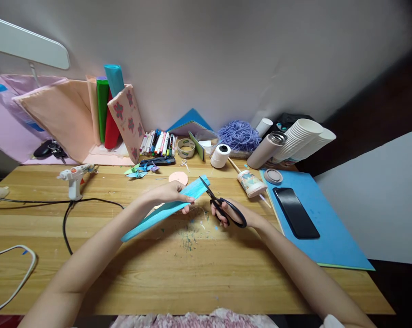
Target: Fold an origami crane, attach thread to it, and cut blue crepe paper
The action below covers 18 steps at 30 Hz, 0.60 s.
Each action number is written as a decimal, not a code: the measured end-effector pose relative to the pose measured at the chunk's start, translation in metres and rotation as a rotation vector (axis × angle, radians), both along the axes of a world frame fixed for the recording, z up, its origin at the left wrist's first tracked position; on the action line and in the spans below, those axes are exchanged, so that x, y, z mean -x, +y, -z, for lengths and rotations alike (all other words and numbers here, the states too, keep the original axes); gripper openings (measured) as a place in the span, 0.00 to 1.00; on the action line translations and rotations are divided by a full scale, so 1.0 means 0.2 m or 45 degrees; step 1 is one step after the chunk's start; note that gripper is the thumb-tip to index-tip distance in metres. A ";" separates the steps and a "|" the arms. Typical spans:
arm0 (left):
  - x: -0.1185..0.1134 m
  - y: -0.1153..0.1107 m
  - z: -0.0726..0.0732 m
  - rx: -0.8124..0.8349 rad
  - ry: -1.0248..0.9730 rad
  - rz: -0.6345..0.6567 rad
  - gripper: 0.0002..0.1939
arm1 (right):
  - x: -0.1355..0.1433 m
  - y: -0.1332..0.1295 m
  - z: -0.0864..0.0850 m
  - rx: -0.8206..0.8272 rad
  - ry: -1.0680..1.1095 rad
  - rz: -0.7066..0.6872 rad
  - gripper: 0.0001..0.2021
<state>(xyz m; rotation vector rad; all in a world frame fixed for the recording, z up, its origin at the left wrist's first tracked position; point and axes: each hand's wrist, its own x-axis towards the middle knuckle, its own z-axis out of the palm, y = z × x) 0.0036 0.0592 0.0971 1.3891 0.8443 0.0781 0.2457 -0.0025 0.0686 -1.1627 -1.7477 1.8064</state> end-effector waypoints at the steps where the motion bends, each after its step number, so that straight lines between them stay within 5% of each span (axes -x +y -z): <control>1: 0.00 0.00 0.00 0.000 0.015 -0.010 0.15 | 0.00 0.00 0.02 -0.010 0.002 0.023 0.37; 7: 0.00 0.01 0.01 -0.009 0.054 -0.007 0.16 | 0.03 0.01 0.12 -0.018 0.042 0.197 0.32; 15: -0.05 0.02 0.00 -0.070 0.141 0.100 0.17 | 0.01 -0.02 0.13 -0.042 0.162 0.163 0.34; 18: -0.06 0.01 0.01 -0.107 0.191 0.119 0.17 | 0.02 -0.02 0.15 -0.021 0.105 0.294 0.32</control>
